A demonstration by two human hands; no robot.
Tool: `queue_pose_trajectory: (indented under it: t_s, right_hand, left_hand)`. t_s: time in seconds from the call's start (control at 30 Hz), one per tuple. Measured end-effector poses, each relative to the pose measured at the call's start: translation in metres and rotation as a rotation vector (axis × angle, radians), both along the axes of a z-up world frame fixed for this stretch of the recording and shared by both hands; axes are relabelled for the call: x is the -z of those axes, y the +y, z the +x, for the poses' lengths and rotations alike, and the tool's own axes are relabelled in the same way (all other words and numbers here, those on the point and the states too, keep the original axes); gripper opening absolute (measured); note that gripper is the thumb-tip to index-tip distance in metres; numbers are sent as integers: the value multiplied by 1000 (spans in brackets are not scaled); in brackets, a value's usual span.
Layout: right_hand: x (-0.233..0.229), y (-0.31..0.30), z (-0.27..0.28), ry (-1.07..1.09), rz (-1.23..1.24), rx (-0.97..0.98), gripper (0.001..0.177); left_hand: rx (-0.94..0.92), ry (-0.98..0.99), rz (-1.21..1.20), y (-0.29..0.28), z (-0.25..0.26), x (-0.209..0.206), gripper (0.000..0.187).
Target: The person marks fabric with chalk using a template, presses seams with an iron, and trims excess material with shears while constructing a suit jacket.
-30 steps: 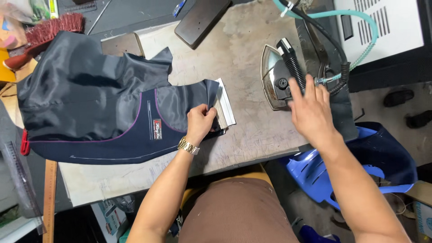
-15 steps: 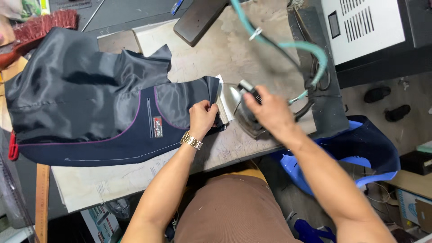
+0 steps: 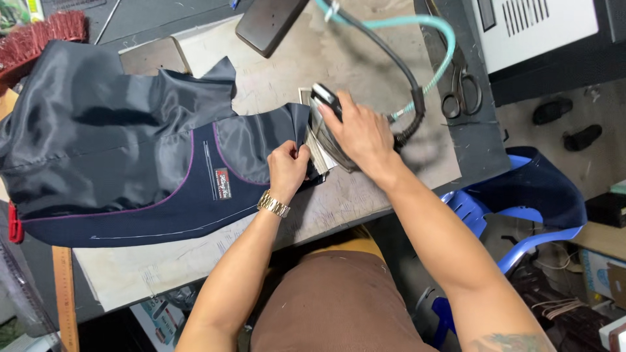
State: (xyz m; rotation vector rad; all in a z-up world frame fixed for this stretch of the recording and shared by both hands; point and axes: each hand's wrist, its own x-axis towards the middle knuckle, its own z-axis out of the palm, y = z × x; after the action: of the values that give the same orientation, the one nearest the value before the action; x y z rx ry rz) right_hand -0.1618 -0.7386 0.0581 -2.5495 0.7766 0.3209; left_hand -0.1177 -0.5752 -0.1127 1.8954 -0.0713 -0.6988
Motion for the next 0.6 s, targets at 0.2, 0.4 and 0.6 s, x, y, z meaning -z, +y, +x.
queue_pose_trajectory:
  t_s: [0.2,0.4,0.6]
  right_hand:
    - [0,-3,-2,19,31,32,58]
    - [-2,23,-58,151,90,123,60]
    - [-7,18,-46,41,216,189,50]
  left_hand:
    - [-19,-10,8,-1,0,-3,26]
    - [-23,-35,-30,1,-1,10,26]
    - [-28,-16,-38,0,-2,12,26]
